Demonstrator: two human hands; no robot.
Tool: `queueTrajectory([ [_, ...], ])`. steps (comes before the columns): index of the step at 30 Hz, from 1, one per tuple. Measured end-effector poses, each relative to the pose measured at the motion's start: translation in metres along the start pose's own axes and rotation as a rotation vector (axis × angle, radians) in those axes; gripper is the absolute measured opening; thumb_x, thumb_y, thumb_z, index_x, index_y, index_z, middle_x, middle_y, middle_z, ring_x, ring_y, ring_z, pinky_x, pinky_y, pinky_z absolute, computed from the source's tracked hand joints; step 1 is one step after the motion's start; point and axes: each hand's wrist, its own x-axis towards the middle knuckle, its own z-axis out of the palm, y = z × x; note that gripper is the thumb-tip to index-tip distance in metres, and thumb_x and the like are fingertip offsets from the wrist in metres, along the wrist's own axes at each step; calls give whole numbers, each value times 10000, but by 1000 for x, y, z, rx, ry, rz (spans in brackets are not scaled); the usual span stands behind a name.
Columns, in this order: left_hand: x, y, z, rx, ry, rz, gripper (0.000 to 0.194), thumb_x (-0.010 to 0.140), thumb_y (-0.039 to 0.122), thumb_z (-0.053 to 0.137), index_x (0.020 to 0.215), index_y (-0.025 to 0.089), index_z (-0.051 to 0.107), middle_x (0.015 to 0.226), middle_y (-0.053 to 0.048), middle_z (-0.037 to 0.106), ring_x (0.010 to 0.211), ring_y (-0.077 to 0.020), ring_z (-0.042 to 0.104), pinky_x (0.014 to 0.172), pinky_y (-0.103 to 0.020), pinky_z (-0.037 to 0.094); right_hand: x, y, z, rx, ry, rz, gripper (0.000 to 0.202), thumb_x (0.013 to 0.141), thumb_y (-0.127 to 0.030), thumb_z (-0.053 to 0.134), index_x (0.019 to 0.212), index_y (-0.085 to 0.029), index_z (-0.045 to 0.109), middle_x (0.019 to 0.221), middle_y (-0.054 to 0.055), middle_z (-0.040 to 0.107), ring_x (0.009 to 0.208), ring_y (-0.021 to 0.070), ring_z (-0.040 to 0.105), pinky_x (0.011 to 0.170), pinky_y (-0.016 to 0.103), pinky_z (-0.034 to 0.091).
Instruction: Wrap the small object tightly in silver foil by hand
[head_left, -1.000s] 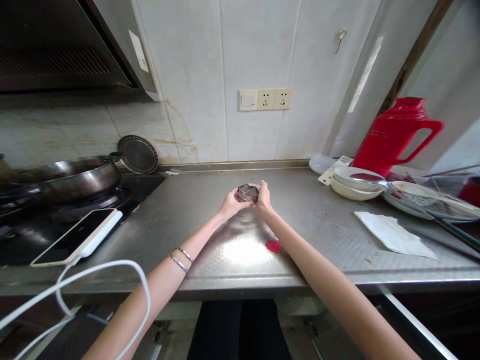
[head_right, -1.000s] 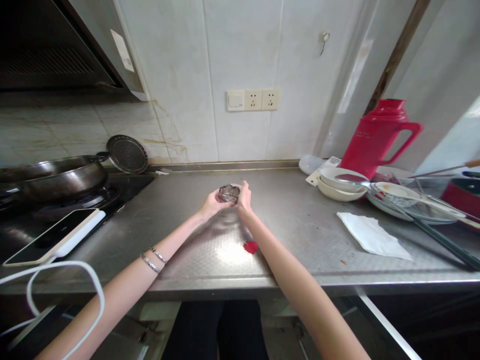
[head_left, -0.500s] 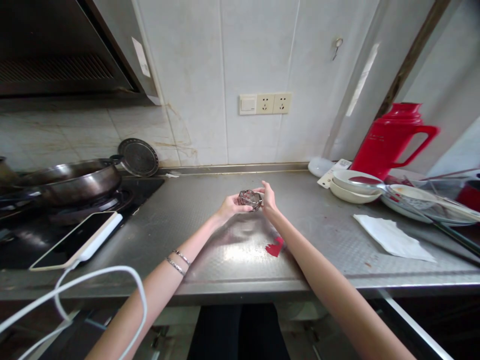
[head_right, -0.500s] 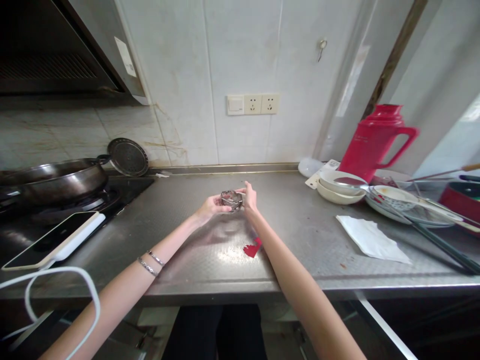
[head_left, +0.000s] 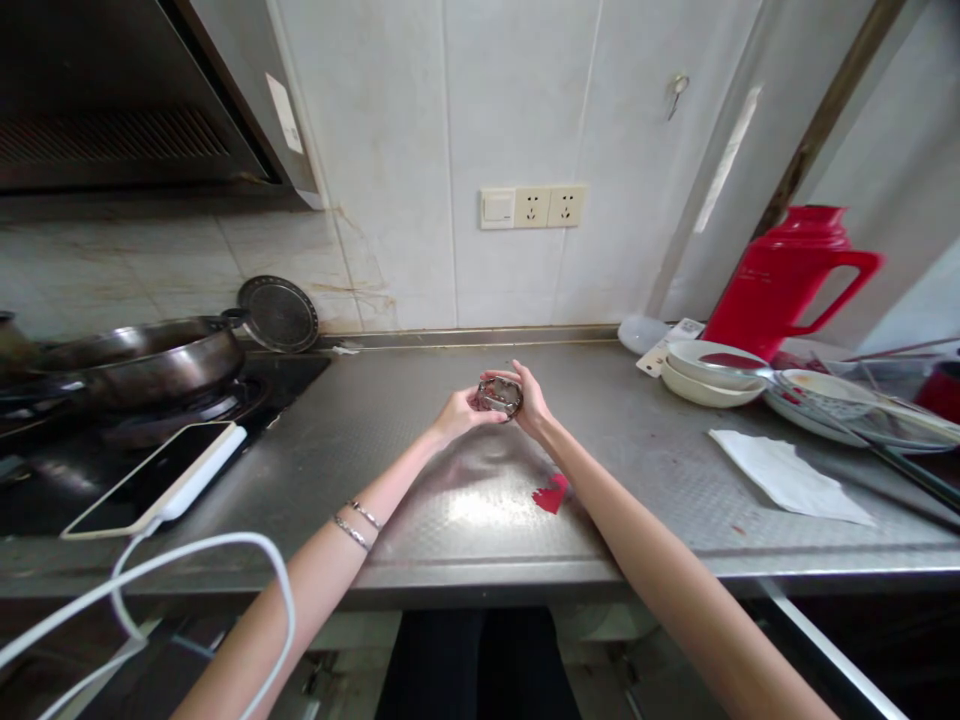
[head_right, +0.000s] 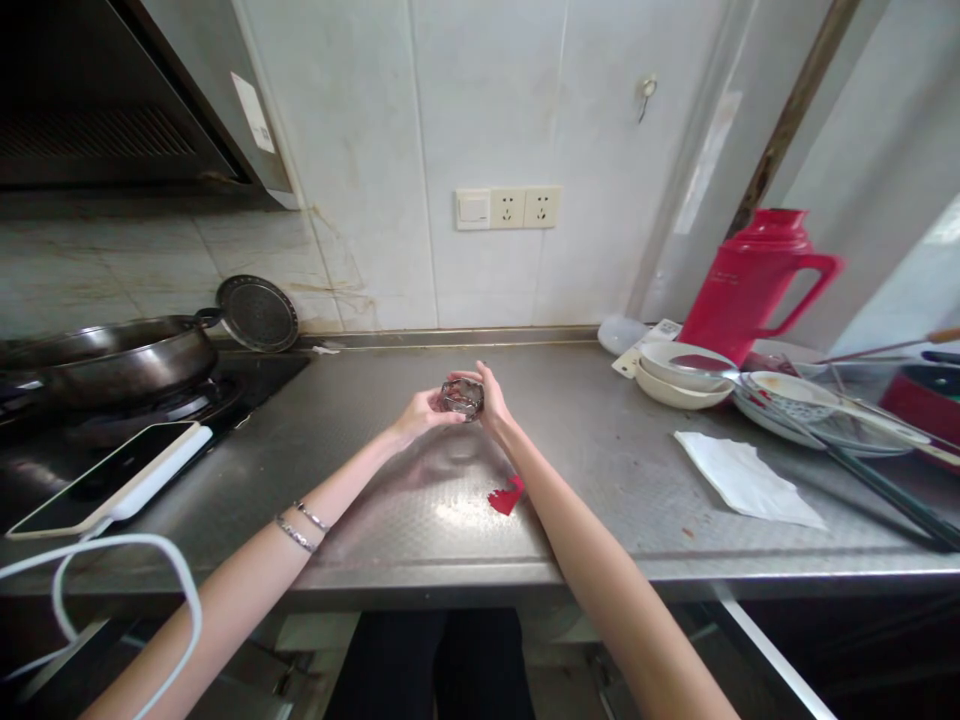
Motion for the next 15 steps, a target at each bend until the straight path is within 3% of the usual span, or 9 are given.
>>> queueTrajectory([
  [3, 0, 1, -1, 43, 17, -6, 482, 532, 209, 836, 970, 100, 667, 948, -94, 715, 850, -200, 654, 844, -353, 475, 5, 6, -2, -40, 24, -8, 493, 881, -492, 363, 789, -142, 698, 769, 88, 734, 639, 189, 668, 591, 279, 528],
  [10, 0, 1, 1, 214, 85, 104, 496, 590, 241, 804, 1044, 119, 646, 1012, -99, 705, 891, -212, 655, 836, -335, 495, 19, 28, -6, -115, 226, -88, 433, 826, -530, 415, 717, -178, 643, 675, 45, 707, 620, 190, 649, 587, 276, 500],
  [15, 3, -2, -3, 339, 232, 185, 489, 583, 284, 817, 1016, 142, 638, 969, -85, 709, 917, -225, 651, 850, -326, 495, 25, 43, -4, -140, 263, -129, 417, 818, -543, 384, 757, -192, 600, 665, 25, 686, 640, 189, 638, 550, 266, 476],
])
